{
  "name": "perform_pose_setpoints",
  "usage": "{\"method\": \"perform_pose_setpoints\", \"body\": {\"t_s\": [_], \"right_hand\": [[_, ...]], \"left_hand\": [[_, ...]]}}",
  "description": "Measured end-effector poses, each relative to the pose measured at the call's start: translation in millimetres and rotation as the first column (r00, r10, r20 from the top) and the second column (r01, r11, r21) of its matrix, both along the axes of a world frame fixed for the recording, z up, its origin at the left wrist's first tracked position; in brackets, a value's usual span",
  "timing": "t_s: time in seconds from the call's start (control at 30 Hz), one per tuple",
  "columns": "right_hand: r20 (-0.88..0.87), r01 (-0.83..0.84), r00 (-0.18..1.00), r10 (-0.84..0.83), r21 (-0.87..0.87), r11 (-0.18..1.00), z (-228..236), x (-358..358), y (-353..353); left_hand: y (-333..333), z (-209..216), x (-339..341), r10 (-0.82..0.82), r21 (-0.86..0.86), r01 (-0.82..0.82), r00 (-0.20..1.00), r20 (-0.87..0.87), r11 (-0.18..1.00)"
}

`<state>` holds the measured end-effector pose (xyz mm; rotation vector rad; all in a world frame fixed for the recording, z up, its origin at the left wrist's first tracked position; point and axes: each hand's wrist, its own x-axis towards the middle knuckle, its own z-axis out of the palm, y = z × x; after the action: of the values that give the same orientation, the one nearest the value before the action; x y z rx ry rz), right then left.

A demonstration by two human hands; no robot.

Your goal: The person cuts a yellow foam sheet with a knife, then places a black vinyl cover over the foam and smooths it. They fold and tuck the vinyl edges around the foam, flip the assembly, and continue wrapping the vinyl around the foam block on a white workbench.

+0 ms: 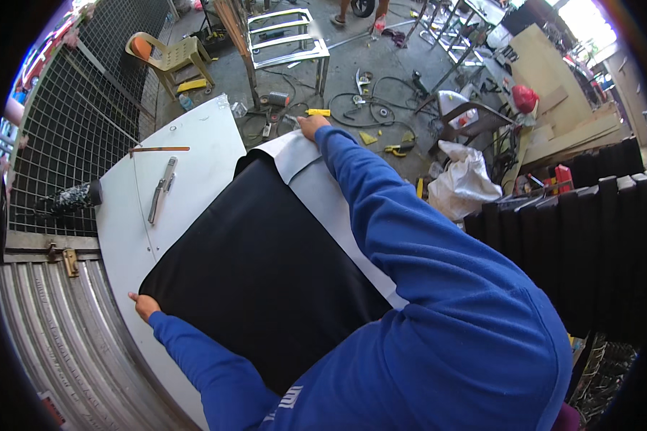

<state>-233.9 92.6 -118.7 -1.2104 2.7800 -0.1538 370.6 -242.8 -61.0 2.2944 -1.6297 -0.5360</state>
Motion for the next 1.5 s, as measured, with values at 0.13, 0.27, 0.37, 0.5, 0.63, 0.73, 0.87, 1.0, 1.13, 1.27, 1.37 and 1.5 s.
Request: {"method": "perform_pose_setpoints", "body": {"t_s": [0.13,0.27,0.37,0.5,0.63,0.73,0.87,1.0,1.13,1.27,1.37,1.5], "right_hand": [[0.548,0.650,0.679,-0.488,-0.140,0.747,108.5,57.7,5.2],[-0.013,0.238,0.965,-0.261,-0.368,0.899,160.2,192.0,58.9],[-0.017,0.229,0.968,-0.251,-0.354,0.907,154.9,242.9,75.3],[0.002,0.258,0.964,-0.265,-0.226,0.939,149.0,245.1,55.8],[-0.069,0.297,0.947,-0.314,-0.188,0.936,154.2,234.4,29.5],[-0.016,0.389,0.918,-0.397,-0.165,0.906,148.6,210.5,25.9],[-0.083,0.439,0.875,-0.477,-0.279,0.854,130.2,137.6,51.3],[0.237,0.525,0.850,-0.470,-0.458,0.718,93.4,71.6,71.6],[0.471,0.573,0.764,-0.440,-0.182,0.799,37.4,27.5,85.1],[0.361,-0.111,0.924,0.123,-0.052,0.992,-10.4,0.0,104.9],[0.375,-0.189,0.911,0.170,0.015,0.982,-28.9,-7.1,113.9],[0.438,-0.116,0.888,0.141,-0.085,0.990,-28.3,-0.9,117.3]], "left_hand": [[48.1,62.8,-53.6,-0.016,-0.284,0.134,0.924,0.381,0.949],[122.5,88.1,-183.8,-0.931,-0.581,0.764,0.364,0.027,0.282],[151.2,85.0,-296.0,-0.961,-0.472,0.838,-0.222,0.163,-0.274],[143.0,92.0,-404.0,-0.699,-0.359,0.603,-0.655,0.288,-0.713],[141.2,99.6,-466.1,-0.511,-0.206,0.470,-0.823,0.249,-0.858],[144.7,86.8,-496.8,-0.675,-0.269,0.646,-0.737,0.023,-0.714],[145.6,39.5,-504.7,-0.769,-0.420,0.771,-0.598,-0.224,-0.478],[160.8,-21.4,-520.5,-0.607,-0.399,0.886,-0.456,-0.651,-0.237],[170.3,-76.1,-548.0,-0.533,-0.198,0.949,-0.302,-0.791,-0.244],[173.1,-105.5,-565.5,-0.179,0.266,0.904,0.216,-0.960,-0.335],[169.5,-106.6,-569.9,-0.272,0.183,0.909,0.081,-0.959,-0.374],[160.7,-99.0,-569.1,-0.124,0.279,0.857,0.250,-0.960,-0.433]]}}
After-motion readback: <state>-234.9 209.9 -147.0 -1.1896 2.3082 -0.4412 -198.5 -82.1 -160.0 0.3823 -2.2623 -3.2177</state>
